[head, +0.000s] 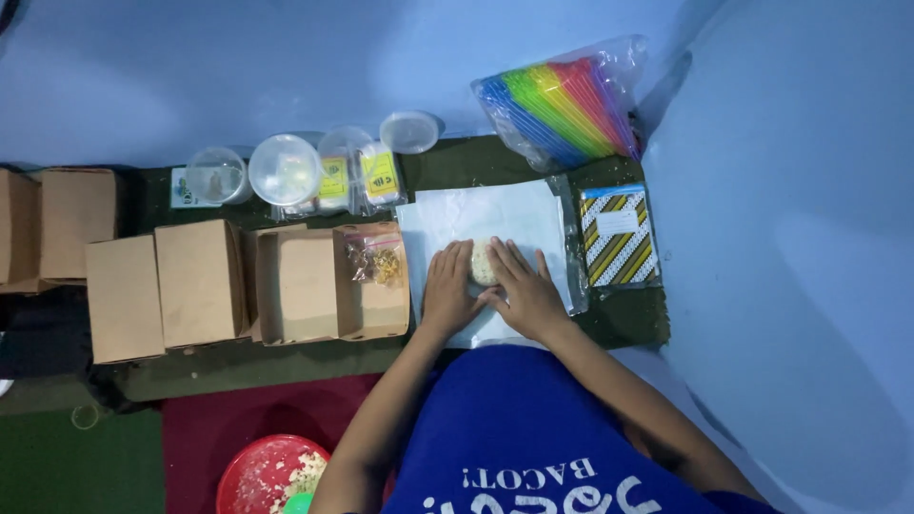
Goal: The person wraps a ball of rice in paper, places it into a cardboard box, and then mixes food ingredients in a red bowl using a spoon.
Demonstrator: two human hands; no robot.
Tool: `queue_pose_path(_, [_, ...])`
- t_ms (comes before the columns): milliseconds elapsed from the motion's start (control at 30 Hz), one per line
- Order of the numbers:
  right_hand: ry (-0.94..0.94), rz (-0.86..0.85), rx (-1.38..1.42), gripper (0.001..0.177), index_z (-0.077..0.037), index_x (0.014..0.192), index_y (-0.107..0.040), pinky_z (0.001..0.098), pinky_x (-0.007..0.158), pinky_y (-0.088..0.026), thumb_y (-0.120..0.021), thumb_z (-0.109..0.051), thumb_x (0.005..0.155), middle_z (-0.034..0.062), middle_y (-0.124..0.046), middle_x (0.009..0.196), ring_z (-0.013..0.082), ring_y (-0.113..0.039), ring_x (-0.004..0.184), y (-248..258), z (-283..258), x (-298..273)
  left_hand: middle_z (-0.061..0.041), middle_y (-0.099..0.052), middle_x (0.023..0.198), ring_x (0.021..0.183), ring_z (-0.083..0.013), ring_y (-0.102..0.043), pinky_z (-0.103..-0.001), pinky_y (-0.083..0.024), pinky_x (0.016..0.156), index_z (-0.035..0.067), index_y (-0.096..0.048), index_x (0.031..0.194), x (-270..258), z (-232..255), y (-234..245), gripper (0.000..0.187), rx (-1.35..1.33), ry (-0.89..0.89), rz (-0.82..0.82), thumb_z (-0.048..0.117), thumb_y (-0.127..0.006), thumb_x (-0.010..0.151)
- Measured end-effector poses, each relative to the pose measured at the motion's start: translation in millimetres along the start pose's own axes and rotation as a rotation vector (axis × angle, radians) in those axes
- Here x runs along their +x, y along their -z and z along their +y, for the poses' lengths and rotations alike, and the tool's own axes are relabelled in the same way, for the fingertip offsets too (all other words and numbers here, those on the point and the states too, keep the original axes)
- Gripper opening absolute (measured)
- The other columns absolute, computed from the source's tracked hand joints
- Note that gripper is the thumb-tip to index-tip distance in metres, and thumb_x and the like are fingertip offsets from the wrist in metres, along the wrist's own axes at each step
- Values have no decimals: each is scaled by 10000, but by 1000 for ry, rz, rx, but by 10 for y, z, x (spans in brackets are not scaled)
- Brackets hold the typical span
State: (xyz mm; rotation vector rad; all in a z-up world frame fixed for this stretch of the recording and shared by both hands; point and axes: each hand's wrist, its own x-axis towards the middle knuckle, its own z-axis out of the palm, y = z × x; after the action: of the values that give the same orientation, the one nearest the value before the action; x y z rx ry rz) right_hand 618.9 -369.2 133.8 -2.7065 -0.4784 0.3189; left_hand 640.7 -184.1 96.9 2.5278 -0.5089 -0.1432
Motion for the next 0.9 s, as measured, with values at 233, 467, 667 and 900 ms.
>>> queue_pose_path(233, [33, 112, -59, 795, -120, 1638, -267, 673, 1213, -199, -502, -563, 1021, 96, -210, 1723, 348, -247, 1548, 18, -13, 25, -216, -471, 1496, 1480, -381, -371, -542, -210, 1266, 38, -316, 1581, 14, -19, -18, 1061, -21, -2, 0, 348, -862, 726])
queue_pose_path(467, [6, 29, -28, 792, -151, 1653, -236, 670, 1222, -178, -483, -573, 1030, 50, -141, 1741, 322, -209, 1563, -4, -13, 23, -203, -466, 1507, 1486, -361, -368, -530, -213, 1267, 49, -304, 1586, 0, 41, 39, 1061, 12, 24, -17, 318, -853, 719])
queue_pose_path(667, [-1, 70, -19, 783, -117, 1641, -267, 678, 1220, -186, -472, -574, 1039, 83, -185, 1731, 341, -236, 1554, -11, -37, 10, -197, -473, 1501, 1481, -350, -387, -516, -228, 1269, 49, -311, 1582, -4, 30, -11, 1045, 33, 27, 2, 362, -841, 738])
queue_pose_path(900, [6, 138, -8, 789, -96, 1638, -268, 684, 1188, -243, -503, -548, 1036, 104, -169, 1734, 361, -241, 1545, -62, -56, -78, -232, -506, 1461, 1440, -386, -438, -534, -272, 1245, 17, -345, 1560, -23, -19, -60, 1049, 5, -25, 66, 472, -841, 756])
